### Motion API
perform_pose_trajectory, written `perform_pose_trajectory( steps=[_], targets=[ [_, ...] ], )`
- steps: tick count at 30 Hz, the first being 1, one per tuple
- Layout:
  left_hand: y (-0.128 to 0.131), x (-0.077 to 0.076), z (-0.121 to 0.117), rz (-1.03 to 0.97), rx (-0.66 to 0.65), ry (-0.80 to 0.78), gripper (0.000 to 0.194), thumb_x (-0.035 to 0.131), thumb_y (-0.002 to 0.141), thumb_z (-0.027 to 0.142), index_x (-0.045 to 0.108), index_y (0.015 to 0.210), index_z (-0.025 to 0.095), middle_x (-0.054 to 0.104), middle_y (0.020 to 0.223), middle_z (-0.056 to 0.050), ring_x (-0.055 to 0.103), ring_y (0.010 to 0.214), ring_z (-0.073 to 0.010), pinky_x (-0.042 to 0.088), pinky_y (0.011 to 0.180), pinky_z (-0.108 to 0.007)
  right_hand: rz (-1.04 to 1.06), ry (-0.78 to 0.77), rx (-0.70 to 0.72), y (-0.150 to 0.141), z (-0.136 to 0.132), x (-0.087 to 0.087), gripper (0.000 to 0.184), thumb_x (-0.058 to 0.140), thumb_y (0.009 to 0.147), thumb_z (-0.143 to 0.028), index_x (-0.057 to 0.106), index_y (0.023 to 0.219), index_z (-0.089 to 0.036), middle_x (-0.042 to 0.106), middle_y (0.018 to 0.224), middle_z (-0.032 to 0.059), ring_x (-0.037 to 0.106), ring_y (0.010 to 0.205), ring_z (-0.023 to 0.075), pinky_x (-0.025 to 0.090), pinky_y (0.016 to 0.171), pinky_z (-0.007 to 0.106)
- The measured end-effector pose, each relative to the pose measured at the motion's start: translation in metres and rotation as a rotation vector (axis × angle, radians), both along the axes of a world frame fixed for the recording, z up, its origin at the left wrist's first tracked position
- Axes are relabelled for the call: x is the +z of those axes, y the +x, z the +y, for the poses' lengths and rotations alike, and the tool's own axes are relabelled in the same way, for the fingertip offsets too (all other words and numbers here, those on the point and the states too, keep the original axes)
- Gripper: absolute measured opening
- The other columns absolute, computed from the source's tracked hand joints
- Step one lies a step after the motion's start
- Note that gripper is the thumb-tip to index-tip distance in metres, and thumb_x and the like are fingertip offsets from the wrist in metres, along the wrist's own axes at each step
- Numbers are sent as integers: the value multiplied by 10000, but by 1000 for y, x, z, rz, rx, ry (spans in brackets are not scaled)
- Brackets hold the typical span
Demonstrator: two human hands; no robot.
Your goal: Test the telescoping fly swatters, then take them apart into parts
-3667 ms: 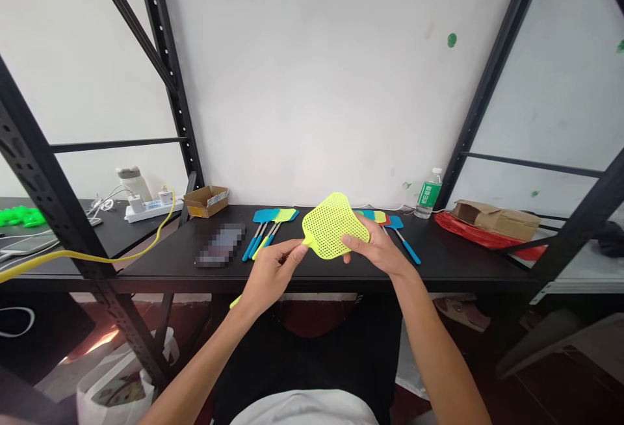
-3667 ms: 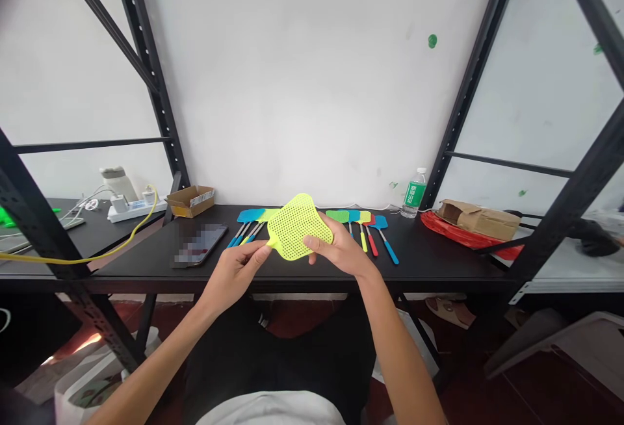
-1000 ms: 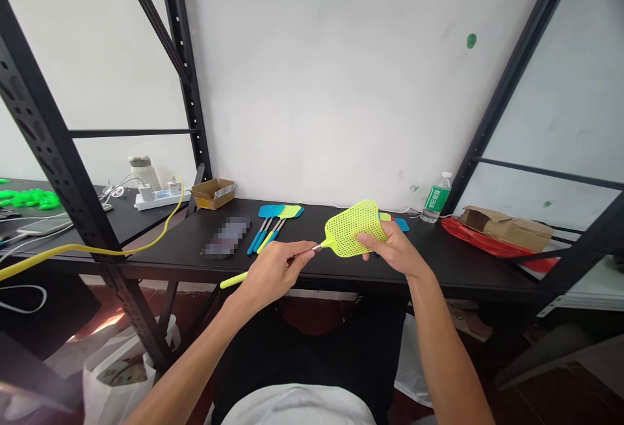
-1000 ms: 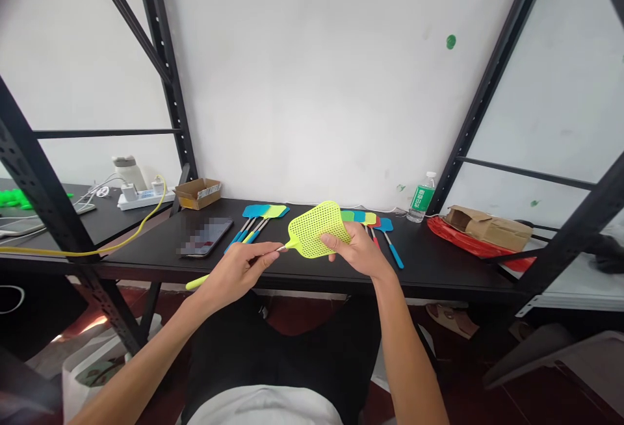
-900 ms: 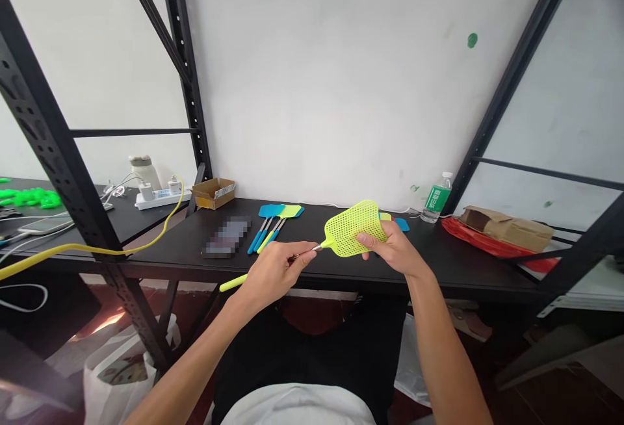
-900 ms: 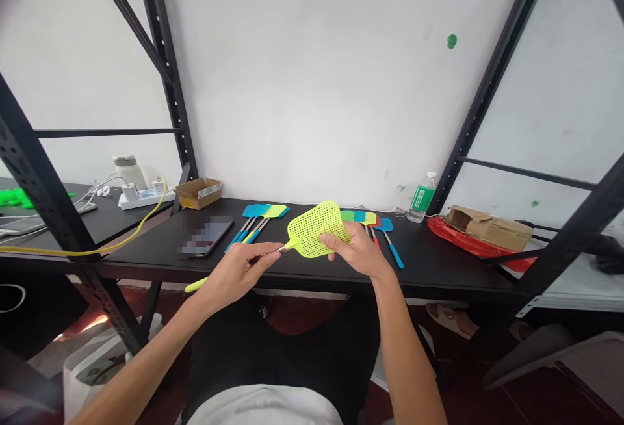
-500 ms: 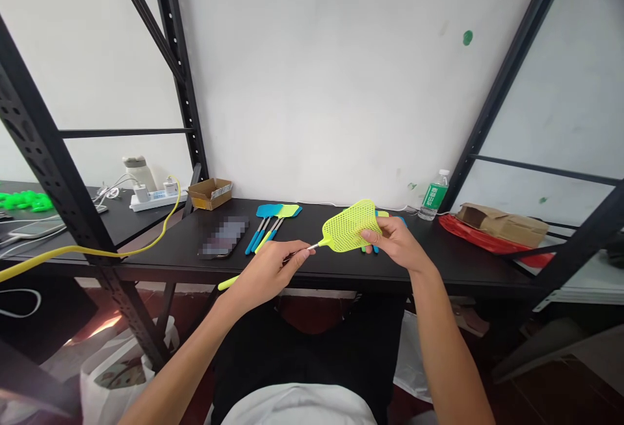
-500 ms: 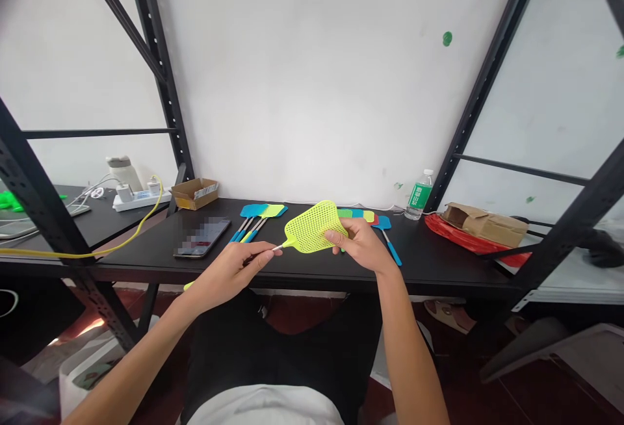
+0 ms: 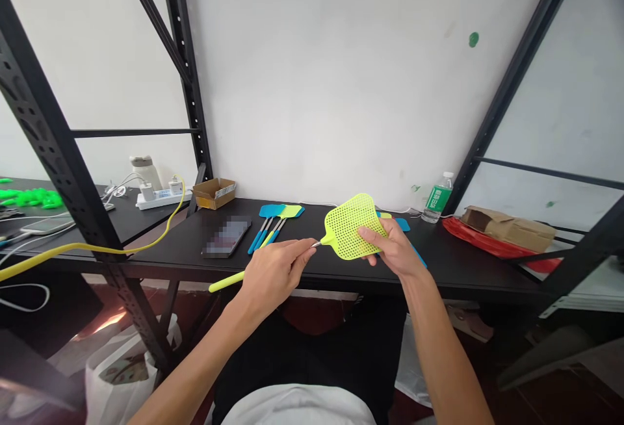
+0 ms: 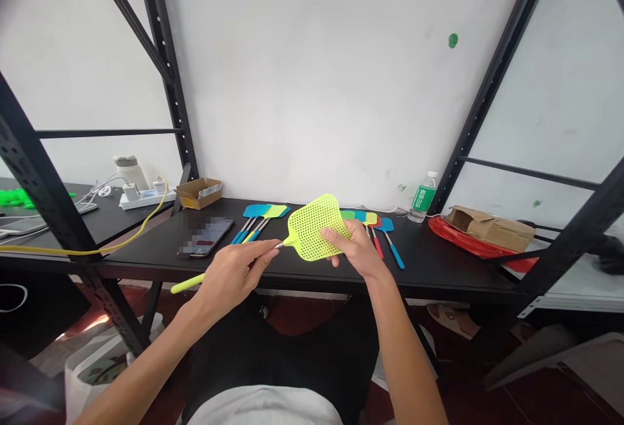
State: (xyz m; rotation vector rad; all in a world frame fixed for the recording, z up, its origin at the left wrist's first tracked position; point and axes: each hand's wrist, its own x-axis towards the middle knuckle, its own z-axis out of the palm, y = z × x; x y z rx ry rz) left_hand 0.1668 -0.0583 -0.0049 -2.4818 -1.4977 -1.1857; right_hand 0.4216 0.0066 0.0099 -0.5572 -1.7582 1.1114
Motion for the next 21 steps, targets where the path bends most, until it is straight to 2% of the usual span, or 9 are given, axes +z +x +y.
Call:
perform_pose_trajectory(
  steps=[2, 5, 7, 10, 12, 14, 18, 21],
  targets=[
    [2, 4, -2, -76, -65, -62, 379, 422, 1017, 422, 721, 1101, 205, 657, 736, -20, 526, 630, -145, 318, 596, -256, 85, -46, 108, -1, 2, -2, 430, 667, 862, -575, 680, 982, -162, 665, 789, 61, 571, 507, 138, 485, 443, 262],
    [7, 7, -4, -288, -179, -208, 436, 399, 1015, 475, 704, 1046, 166, 520, 629, 21, 386, 551, -114, 280, 537, -241, 42, -49, 396, -8, 1, -2, 751, 613, 737, -808, 647, 1132, -169, 698, 985, 123, 646, 600, 180, 555, 569, 331],
    [12, 6, -5, -381, -236, -281, 474, 393, 1007, 510, 691, 957, 144, 455, 607, 29, 328, 545, -107, 255, 513, -238, -47, -36, 472, -17, -3, -3, 738, 664, 734, -767, 636, 1162, -166, 694, 1022, 130, 673, 693, 197, 557, 618, 321],
    [22, 3, -7, -396, -321, -343, 496, 375, 1009, 511, 672, 871, 138, 516, 669, 1, 331, 571, -109, 265, 517, -237, -82, -21, 345, -35, -8, -8, 459, 653, 901, -534, 641, 1179, -169, 668, 845, 50, 640, 663, 145, 534, 625, 270],
    [27, 1, -9, -396, -362, -379, 489, 358, 1017, 493, 675, 897, 140, 560, 728, -17, 348, 584, -111, 276, 523, -235, -85, -6, 262, -43, -9, -12, 361, 612, 947, -481, 676, 1119, -171, 600, 711, -4, 588, 566, 113, 506, 573, 245],
    [30, -1, -10, -399, -376, -407, 471, 359, 1017, 480, 675, 925, 144, 549, 733, -17, 360, 593, -113, 283, 524, -231, -105, 2, 213, -47, -9, -16, 324, 622, 942, -476, 704, 1023, -173, 557, 657, -25, 549, 508, 98, 480, 531, 236],
    [31, -6, -6, -478, -407, -445, 423, 403, 999, 490, 627, 901, 145, 460, 678, 11, 352, 597, -110, 308, 533, -225, -52, -1, 147, -49, -4, -20, 325, 646, 920, -495, 695, 907, -173, 588, 682, -3, 593, 598, 130, 509, 577, 259],
    [31, -10, 0, -598, -463, -548, 405, 420, 990, 515, 566, 878, 154, 380, 625, 45, 295, 546, -87, 256, 488, -213, 15, 24, 132, -55, -1, -22, 335, 626, 936, -491, 678, 853, -170, 579, 650, -4, 600, 619, 140, 508, 608, 273]
  ],
)
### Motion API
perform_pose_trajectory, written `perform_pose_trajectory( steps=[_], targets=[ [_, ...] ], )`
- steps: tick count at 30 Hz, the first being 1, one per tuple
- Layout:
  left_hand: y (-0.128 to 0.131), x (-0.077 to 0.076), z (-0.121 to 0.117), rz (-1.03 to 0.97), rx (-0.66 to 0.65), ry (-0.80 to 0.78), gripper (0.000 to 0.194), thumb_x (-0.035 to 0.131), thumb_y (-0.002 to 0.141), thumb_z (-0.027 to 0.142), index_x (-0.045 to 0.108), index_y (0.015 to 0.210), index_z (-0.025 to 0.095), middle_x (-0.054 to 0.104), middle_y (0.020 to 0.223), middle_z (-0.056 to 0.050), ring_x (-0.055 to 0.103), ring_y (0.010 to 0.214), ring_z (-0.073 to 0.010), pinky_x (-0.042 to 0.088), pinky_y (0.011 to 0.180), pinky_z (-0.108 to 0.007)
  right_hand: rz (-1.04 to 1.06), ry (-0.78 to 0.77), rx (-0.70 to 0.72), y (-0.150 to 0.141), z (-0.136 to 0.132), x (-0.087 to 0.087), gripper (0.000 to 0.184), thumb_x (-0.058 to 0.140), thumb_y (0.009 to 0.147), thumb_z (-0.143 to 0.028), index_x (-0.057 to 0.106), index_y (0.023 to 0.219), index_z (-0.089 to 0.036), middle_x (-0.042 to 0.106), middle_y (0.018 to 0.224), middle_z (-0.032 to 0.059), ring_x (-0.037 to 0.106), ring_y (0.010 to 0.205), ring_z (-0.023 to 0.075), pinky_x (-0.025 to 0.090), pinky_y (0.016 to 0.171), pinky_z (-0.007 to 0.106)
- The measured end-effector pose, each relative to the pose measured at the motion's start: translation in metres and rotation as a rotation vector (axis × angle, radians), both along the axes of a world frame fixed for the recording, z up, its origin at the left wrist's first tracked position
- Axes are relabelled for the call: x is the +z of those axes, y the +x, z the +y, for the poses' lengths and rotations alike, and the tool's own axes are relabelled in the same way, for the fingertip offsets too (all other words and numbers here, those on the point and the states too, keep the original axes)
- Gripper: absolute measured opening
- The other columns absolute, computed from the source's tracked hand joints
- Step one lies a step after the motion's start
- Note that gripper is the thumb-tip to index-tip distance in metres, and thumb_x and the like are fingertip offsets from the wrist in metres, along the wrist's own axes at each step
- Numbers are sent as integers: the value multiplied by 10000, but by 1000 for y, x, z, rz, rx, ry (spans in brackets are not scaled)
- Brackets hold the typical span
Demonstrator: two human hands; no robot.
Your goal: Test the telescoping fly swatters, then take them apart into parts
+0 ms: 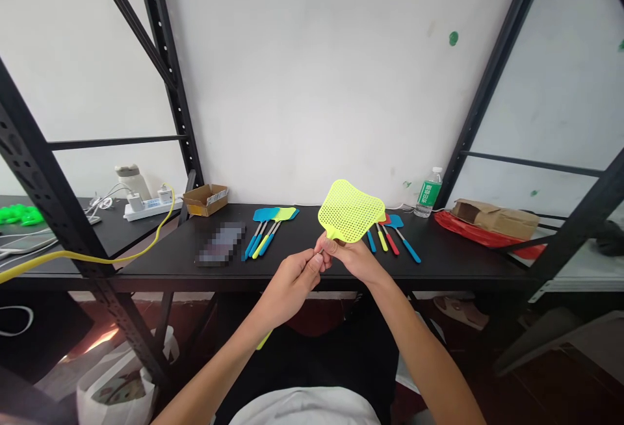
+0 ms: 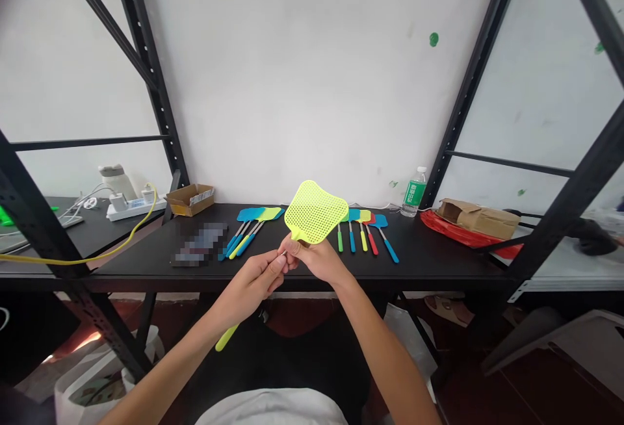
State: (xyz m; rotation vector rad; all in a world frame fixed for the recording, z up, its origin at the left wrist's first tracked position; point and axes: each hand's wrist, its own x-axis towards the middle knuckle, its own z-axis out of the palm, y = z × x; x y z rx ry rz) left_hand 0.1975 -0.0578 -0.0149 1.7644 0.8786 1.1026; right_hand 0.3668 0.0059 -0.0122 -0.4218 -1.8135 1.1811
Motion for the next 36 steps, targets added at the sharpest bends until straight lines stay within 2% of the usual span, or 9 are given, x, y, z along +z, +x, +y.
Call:
perform_pose_trajectory(
  steps=[5, 9, 18, 22, 27, 36],
  targets=[
    [0, -4, 7, -112, -96, -226, 407, 451, 962, 572, 496, 856, 182, 331, 582, 78, 187, 477, -61, 153, 431, -201, 83, -58, -21, -6, 8, -5, 341, 649, 919, -492, 665, 820, -167, 546, 606, -20, 571, 559, 124, 449, 552, 251],
    [3, -9, 10, -91, -95, -264, 427, 451, 953, 590, 493, 834, 183, 341, 569, 78, 192, 471, -61, 148, 434, -197, 143, -102, -110, 6, 17, -2, 369, 696, 869, -526, 672, 792, -166, 541, 580, -22, 542, 537, 117, 443, 550, 252],
    [4, -19, 14, 108, -69, -114, 442, 399, 978, 561, 541, 818, 174, 375, 523, 67, 273, 489, -86, 236, 478, -215, 314, -124, -289, 60, 44, 8, 375, 756, 809, -539, 654, 772, -180, 487, 589, -30, 489, 539, 114, 419, 522, 257],
    [4, -13, 11, 159, -23, -44, 425, 390, 989, 528, 552, 815, 175, 380, 549, 60, 299, 520, -98, 257, 500, -225, 322, -119, -287, 70, 46, 10, 344, 755, 824, -515, 664, 783, -186, 489, 608, -24, 493, 550, 114, 425, 525, 256],
    [-1, -2, 6, 287, 28, 23, 405, 370, 998, 487, 566, 811, 186, 407, 582, 48, 359, 548, -114, 294, 524, -234, 342, -116, -350, 79, 44, 15, 376, 779, 786, -546, 655, 769, -193, 469, 594, -29, 482, 538, 115, 447, 517, 265],
    [-21, 6, 10, 575, 152, 291, 362, 331, 1026, 403, 506, 771, 215, 427, 587, 39, 384, 566, -143, 245, 569, -284, 502, -132, -424, 107, 47, 18, 349, 853, 733, -488, 692, 747, -179, 455, 591, -32, 450, 548, 88, 447, 506, 214]
  ],
)
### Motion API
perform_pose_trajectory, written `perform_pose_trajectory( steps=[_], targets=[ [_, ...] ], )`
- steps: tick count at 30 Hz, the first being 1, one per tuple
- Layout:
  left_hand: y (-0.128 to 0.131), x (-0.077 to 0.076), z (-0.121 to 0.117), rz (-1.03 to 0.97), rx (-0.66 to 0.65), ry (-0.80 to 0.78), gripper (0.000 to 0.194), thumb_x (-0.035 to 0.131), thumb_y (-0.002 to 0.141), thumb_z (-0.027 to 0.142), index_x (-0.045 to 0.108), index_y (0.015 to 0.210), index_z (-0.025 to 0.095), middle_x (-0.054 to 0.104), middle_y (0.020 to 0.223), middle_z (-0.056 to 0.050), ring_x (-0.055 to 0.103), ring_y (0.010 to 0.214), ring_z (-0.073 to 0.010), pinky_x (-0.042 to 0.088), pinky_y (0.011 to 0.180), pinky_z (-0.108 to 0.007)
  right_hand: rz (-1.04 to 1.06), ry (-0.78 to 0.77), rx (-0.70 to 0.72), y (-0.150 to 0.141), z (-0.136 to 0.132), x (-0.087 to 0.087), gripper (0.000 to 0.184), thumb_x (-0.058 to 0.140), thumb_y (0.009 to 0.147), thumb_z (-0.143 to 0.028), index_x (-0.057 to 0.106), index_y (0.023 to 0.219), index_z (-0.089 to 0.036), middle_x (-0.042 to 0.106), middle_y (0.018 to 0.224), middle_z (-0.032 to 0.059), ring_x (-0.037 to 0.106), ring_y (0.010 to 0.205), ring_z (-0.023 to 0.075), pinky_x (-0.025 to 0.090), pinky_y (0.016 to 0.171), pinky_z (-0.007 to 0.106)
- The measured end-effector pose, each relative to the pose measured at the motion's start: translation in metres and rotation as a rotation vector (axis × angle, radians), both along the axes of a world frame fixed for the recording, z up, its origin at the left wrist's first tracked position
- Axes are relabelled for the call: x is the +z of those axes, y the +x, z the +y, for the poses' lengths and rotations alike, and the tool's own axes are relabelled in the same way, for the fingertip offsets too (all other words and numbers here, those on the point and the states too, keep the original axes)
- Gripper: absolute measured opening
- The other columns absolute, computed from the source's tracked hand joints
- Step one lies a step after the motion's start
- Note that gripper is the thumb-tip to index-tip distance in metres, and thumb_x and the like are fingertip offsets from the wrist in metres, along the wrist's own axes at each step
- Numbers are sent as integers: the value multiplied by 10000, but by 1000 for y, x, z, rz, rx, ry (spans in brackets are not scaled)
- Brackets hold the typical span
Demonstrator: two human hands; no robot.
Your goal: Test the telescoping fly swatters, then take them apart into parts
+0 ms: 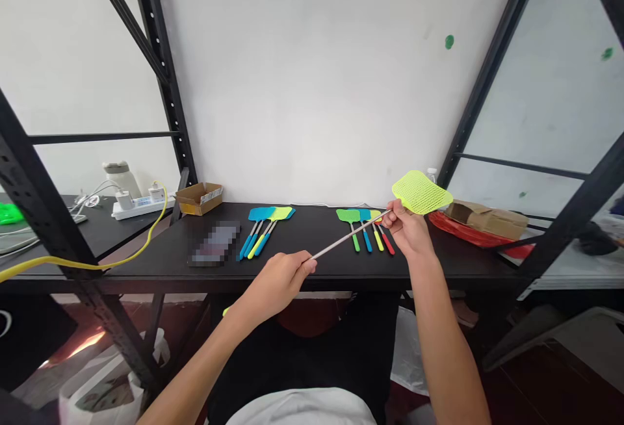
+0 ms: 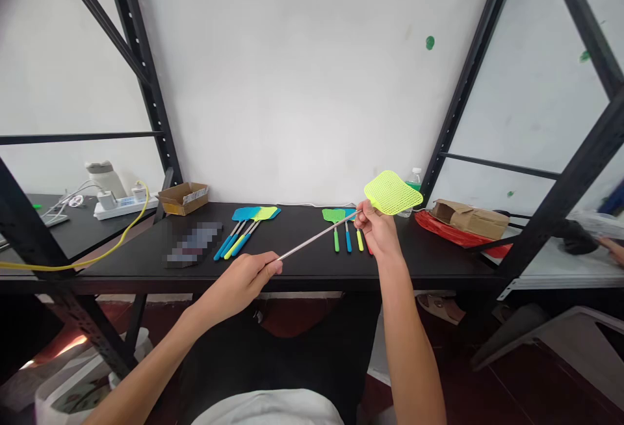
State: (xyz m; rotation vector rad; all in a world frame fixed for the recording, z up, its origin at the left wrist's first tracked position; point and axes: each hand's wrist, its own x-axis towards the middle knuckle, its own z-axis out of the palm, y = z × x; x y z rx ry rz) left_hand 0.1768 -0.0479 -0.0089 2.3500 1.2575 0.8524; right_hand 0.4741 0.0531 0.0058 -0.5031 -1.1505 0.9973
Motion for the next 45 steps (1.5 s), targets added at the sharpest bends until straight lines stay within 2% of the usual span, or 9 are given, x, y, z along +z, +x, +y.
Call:
perform_pose_trajectory(
  steps=[6, 17, 20, 25, 30, 35, 38, 41, 45],
  targets=[
    [-13, 2, 8, 117, 38, 59, 360, 297, 1041, 409, 454, 777, 223, 429, 586, 37, 375, 553, -153, 223, 570, -299, 73, -25, -5, 1, 6, -4, 326, 895, 689, -442, 705, 721, -179, 477, 582, -31, 451, 547, 82, 443, 487, 195],
    [-18, 1, 16, 170, 26, 76, 362, 287, 1041, 400, 427, 758, 223, 388, 586, 30, 336, 541, -160, 199, 561, -301, 125, -38, -9, 15, 18, -13, 330, 900, 694, -408, 687, 744, -161, 483, 573, -40, 479, 535, 73, 460, 498, 185],
    [-23, 2, 15, 187, 46, 78, 359, 290, 1039, 384, 423, 748, 222, 411, 592, 24, 367, 553, -162, 207, 566, -298, 120, -62, 33, 6, 18, -15, 330, 877, 718, -432, 685, 775, -170, 489, 581, -45, 487, 523, 76, 452, 485, 194],
    [-27, 0, 17, 209, 150, 132, 335, 309, 1035, 388, 438, 773, 224, 418, 586, 26, 400, 552, -165, 200, 558, -297, 25, -67, 153, -18, 15, -17, 397, 774, 797, -546, 730, 940, -178, 560, 624, -21, 513, 521, 97, 440, 463, 221],
    [-18, -6, 18, 237, 205, 135, 329, 305, 1035, 385, 455, 789, 227, 446, 596, 18, 423, 550, -171, 186, 548, -293, -52, -77, 192, -45, 11, -21, 416, 738, 813, -582, 741, 893, -173, 588, 622, 3, 536, 522, 116, 433, 462, 239],
    [-11, -10, 17, 256, 202, 138, 347, 281, 1040, 398, 473, 805, 230, 455, 595, 10, 430, 551, -179, 197, 553, -291, 28, -75, 51, -59, 12, -26, 448, 758, 771, -615, 693, 738, -173, 529, 548, -12, 491, 476, 102, 383, 421, 223],
    [-11, -9, 17, 275, 204, 135, 366, 271, 1041, 417, 485, 811, 229, 457, 596, 6, 439, 552, -182, 203, 556, -296, 92, -97, -2, -59, 15, -26, 440, 786, 752, -589, 666, 710, -168, 497, 526, -25, 460, 459, 90, 357, 405, 214],
    [-18, -6, 18, 289, 191, 129, 359, 292, 1037, 417, 498, 810, 228, 468, 603, 7, 452, 572, -180, 211, 563, -300, 183, -137, -54, -46, 20, -25, 428, 786, 764, -566, 634, 701, -170, 455, 506, -47, 435, 446, 82, 352, 397, 205],
    [-31, -2, 20, 293, 122, 116, 378, 309, 1031, 427, 499, 775, 224, 452, 592, 13, 443, 566, -170, 227, 570, -300, 334, -215, -169, -13, 27, -21, 413, 743, 839, -509, 574, 670, -172, 392, 481, -71, 405, 434, 66, 339, 390, 178]
  ],
)
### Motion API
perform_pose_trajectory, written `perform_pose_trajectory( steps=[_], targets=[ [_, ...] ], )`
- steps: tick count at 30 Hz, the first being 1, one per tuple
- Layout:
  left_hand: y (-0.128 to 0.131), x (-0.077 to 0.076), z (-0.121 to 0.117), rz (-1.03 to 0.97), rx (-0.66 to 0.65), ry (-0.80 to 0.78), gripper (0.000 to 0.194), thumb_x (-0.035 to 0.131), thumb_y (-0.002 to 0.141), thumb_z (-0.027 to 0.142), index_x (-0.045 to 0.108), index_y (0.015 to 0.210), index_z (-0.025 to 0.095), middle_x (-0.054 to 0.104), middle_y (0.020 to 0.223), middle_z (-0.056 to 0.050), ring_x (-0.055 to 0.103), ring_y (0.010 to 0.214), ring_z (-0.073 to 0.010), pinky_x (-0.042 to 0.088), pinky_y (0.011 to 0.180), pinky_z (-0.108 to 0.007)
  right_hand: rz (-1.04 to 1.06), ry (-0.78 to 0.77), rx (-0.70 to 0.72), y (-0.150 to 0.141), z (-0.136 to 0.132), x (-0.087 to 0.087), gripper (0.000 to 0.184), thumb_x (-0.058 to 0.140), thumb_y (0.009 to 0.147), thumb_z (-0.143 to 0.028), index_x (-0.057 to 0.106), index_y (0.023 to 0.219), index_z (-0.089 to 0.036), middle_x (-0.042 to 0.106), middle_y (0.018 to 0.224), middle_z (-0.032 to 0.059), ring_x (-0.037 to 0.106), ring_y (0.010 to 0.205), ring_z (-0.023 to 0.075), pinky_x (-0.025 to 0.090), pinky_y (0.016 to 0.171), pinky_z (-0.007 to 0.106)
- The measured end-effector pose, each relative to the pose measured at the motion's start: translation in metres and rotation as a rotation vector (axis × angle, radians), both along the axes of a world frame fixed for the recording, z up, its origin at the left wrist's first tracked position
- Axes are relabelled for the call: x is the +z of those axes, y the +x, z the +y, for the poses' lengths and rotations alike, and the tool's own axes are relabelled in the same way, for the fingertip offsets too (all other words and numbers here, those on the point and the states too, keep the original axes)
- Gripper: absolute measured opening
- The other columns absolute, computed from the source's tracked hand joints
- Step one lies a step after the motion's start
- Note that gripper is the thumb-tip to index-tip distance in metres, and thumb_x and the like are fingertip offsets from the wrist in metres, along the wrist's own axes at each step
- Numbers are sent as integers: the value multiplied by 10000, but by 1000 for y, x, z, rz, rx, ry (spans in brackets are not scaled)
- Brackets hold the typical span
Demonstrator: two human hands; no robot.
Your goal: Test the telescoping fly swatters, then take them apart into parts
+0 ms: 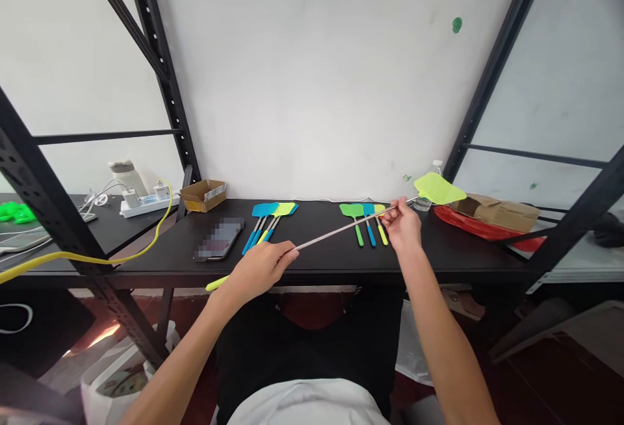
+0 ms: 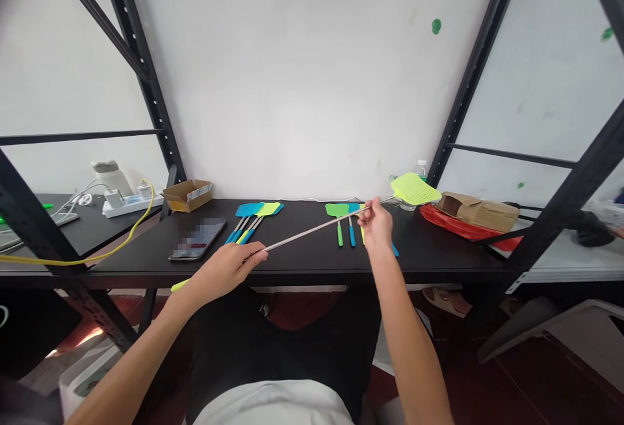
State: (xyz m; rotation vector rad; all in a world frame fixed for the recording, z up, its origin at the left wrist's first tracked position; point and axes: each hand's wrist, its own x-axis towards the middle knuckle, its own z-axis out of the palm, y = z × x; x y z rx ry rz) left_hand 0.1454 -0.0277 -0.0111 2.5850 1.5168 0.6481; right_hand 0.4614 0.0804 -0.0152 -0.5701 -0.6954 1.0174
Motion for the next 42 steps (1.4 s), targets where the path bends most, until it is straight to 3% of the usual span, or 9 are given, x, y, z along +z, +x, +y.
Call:
perform_pose_trajectory(
  steps=[11, 22, 27, 30, 33, 38, 42],
  targets=[
    [-40, 3, 18, 3, -48, -97, 433, 338, 1007, 502, 659, 894, 234, 637, 721, -17, 566, 669, -191, 333, 636, -268, 146, -80, -219, 85, 11, -9, 384, 538, 1000, -442, 465, 707, -205, 305, 482, -94, 372, 388, 64, 342, 374, 167],
    [-76, 8, 26, 38, 68, -77, 473, 385, 961, 581, 713, 931, 241, 638, 716, -22, 557, 667, -187, 320, 593, -252, 211, -84, -221, 85, 8, -6, 361, 501, 1022, -384, 497, 713, -197, 309, 480, -87, 387, 397, 65, 346, 371, 170],
    [-108, 11, 26, -38, 131, -97, 403, 504, 903, 581, 704, 862, 233, 616, 681, -4, 514, 614, -163, 320, 570, -242, 253, -91, -264, 114, 8, -12, 390, 430, 1044, -420, 455, 719, -206, 286, 486, -94, 371, 369, 64, 342, 366, 170],
    [-128, 17, 19, -138, 172, -91, 387, 574, 873, 561, 639, 736, 204, 497, 577, 25, 409, 548, -132, 281, 536, -232, 397, -136, -327, 144, 3, -17, 407, 325, 1074, -362, 441, 718, -203, 258, 480, -97, 330, 335, 63, 315, 332, 173],
    [-133, 23, 11, -325, 126, -106, 340, 648, 840, 508, 624, 714, 193, 441, 579, 33, 362, 558, -124, 265, 526, -219, 431, -148, -346, 160, -2, -19, 396, 315, 1075, -358, 424, 725, -207, 287, 491, -95, 329, 324, 63, 308, 319, 177],
    [-124, 24, 12, -744, 45, -218, 274, 692, 823, 458, 684, 864, 187, 520, 590, 10, 410, 545, -137, 332, 513, -227, 339, -108, -289, 146, 1, -19, 373, 389, 1055, -404, 439, 742, -208, 252, 486, -106, 337, 340, 54, 334, 363, 158],
    [-130, 15, 23, -1081, 85, -131, 229, 681, 851, 395, 653, 862, 168, 422, 551, 41, 348, 496, -93, 299, 458, -197, 250, -37, -87, 134, 3, -19, 232, 512, 1005, -348, 543, 834, -195, 348, 516, -97, 404, 400, 55, 365, 403, 167]
  ],
)
